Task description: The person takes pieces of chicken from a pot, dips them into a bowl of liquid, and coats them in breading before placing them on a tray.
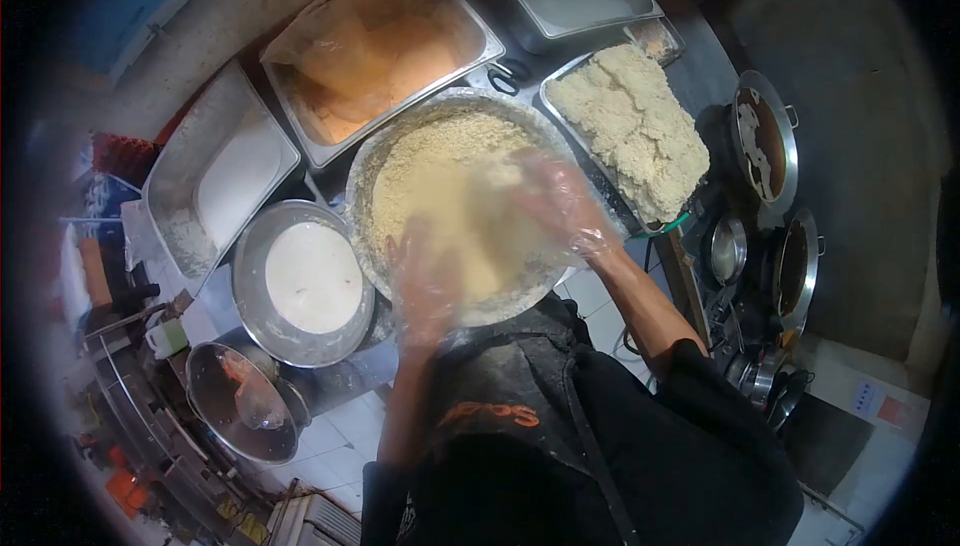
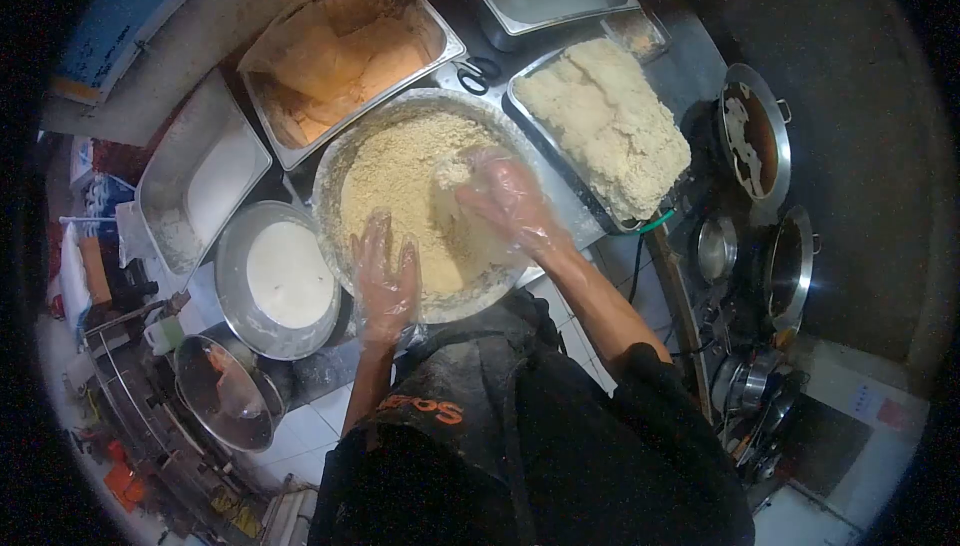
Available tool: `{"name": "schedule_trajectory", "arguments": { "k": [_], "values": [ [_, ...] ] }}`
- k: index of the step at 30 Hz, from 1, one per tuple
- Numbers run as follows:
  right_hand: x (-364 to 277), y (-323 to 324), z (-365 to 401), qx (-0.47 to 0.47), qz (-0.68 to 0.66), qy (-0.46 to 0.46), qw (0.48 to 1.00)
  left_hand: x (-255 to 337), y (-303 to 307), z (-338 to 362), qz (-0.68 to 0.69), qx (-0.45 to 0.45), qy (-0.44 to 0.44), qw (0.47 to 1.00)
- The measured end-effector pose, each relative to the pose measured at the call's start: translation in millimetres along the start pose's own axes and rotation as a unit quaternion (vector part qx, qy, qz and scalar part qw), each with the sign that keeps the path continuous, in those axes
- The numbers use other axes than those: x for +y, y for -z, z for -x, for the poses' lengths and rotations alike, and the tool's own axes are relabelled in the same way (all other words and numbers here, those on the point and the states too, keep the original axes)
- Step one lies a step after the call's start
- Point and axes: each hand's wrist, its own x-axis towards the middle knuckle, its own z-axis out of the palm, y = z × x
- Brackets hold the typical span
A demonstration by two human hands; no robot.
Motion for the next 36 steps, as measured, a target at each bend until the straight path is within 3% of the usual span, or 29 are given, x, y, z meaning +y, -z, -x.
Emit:
{"name": "schedule_trajectory", "arguments": {
  "k": [4, 6, 7, 10, 12, 16, 22, 27, 30, 31, 35, 36],
  "values": [
    [-48, 22, 18, 0.059, 0.095, 0.034, 0.993, 0, -2, -1, -0.005, 0.0, 0.015, 1.0],
    [-87, 35, 26, 0.079, 0.372, 0.085, 0.921, 0, -3, -1, -0.011, 0.002, 0.014, 1.0],
    [-95, 41, 30, 0.1, 0.307, 0.139, 0.936, 0, -3, -1, -0.008, 0.002, 0.023, 1.0],
    [-93, 75, 37, 0.152, 0.187, 0.118, 0.963, -1, -3, -2, -0.004, 0.004, 0.037, 0.999],
    [-109, 106, 39, 0.087, 0.109, 0.11, 0.984, 2, -3, -2, -0.003, 0.006, 0.04, 0.999],
    [-95, 166, 45, 0.175, 0.183, 0.086, 0.964, 6, -3, -3, 0.005, 0.028, 0.054, 0.998],
    [-47, 241, 36, 0.165, 0.204, 0.045, 0.964, 11, -2, -4, -0.022, 0.043, 0.063, 0.997],
    [-22, 281, 22, 0.104, 0.115, -0.05, 0.987, 15, -4, -7, -0.05, 0.05, 0.083, 0.994],
    [25, 318, 7, 0.072, 0.101, -0.07, 0.99, 20, -4, -9, -0.034, 0.065, 0.117, 0.99],
    [79, 357, 3, 0.119, 0.169, -0.058, 0.977, 21, -4, -9, -0.04, 0.066, 0.129, 0.989],
    [65, 351, 7, 0.081, 0.165, -0.111, 0.977, 23, -4, -11, -0.07, 0.064, 0.133, 0.987],
    [65, 345, 11, 0.15, 0.169, -0.136, 0.964, 24, -3, -11, -0.071, 0.064, 0.133, 0.987]
  ]
}}
